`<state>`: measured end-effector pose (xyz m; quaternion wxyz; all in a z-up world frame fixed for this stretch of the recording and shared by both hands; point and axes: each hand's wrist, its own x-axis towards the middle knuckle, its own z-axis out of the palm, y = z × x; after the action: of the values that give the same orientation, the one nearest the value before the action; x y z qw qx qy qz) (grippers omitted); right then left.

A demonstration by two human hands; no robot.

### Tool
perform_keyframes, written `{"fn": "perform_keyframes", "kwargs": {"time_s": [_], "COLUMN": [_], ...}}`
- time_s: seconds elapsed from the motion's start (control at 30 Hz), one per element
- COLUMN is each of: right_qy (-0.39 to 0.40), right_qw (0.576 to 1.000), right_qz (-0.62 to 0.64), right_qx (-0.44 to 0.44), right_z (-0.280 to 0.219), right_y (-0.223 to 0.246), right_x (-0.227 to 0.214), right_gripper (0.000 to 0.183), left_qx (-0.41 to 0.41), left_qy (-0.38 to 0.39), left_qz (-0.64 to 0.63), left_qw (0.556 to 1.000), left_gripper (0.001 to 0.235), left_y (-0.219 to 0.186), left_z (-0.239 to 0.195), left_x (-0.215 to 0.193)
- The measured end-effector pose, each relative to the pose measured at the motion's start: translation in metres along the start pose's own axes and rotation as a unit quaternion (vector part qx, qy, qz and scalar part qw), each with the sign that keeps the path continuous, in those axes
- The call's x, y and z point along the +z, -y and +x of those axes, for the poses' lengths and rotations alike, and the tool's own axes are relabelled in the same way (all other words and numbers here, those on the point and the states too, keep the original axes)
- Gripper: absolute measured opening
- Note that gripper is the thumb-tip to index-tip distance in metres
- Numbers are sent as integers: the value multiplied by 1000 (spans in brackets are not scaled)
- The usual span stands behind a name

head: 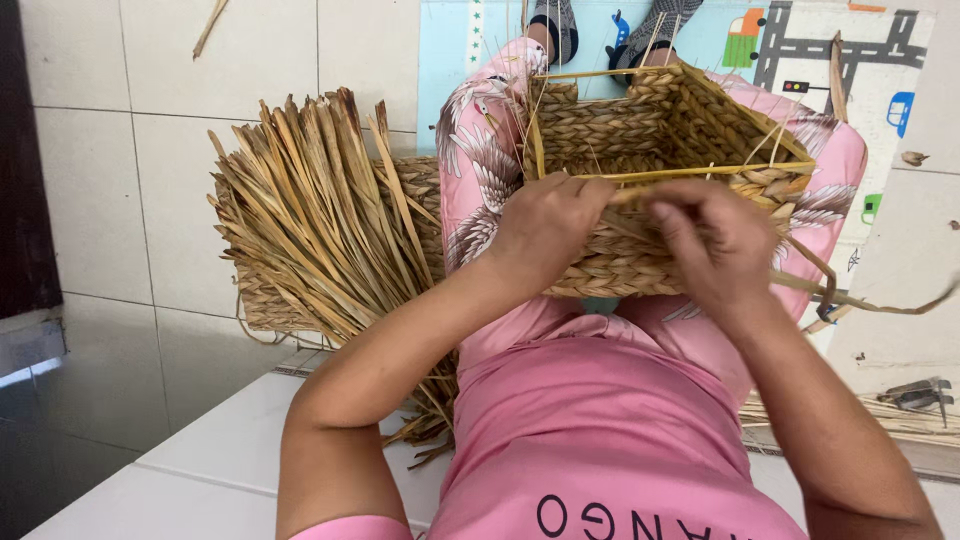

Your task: The person sits on the floor and weaves a rectangular basket using dried palm leaves. They interlace the leaves through a pre-existing frame, pulling them tight to build the basket's walls. The person occasionally reaches for more leaves from a bundle beside them.

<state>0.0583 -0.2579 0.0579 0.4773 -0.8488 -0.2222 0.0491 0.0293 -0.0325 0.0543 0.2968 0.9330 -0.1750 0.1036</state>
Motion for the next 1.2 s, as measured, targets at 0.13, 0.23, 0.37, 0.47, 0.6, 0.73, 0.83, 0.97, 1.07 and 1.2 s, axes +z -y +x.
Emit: {"fn": "perform_keyframes", "kwargs": {"time_s": [0.13,0.23,0.37,0.47,0.6,0.73,0.83,0.97,1.07,1.2], "right_qy": [-6,20,72,71,33,51,96,102,62,-45], "right_qw": [947,929,936,944,943,943,913,906,887,891], "right_qz": [-268,-313,-309,-295,-285,-294,-361,-372,-409,-309], "right_qx": [-177,-194,-154,-131,-168,-146,-164,-172,-207,-330], "right_z": [19,30,21,20,3,-11,-2,21,45,30], "right_y": [9,13,16,13,12,18,22,41,58,59], "right_x": [-14,-7,-13,-13,-11,4,-2,-25,-29,-27], "right_gripper": [25,16,15,14,16,43,35,25,21,20], "left_qx": [-26,-69,-66,-19,-11,-75,-76,-51,-74,-80], "left_qy": [-8,-3,-37,-88,-85,-39,20,101,84,37], "left_qz": [-10,-15,8,43,49,-66,-93,-129,-57,-38], "left_qw": [1000,998,997,995,995,994,993,985,992,995], "left_gripper": [5,3,8,6,17,8,6,22,18,17], "left_y": [-4,-7,-11,-17,-20,-6,2,12,0,-6], "left_z": [1,6,7,6,3,9,15,18,20,13], "left_x": [-2,1,3,1,0,3,0,-13,-5,2]}}
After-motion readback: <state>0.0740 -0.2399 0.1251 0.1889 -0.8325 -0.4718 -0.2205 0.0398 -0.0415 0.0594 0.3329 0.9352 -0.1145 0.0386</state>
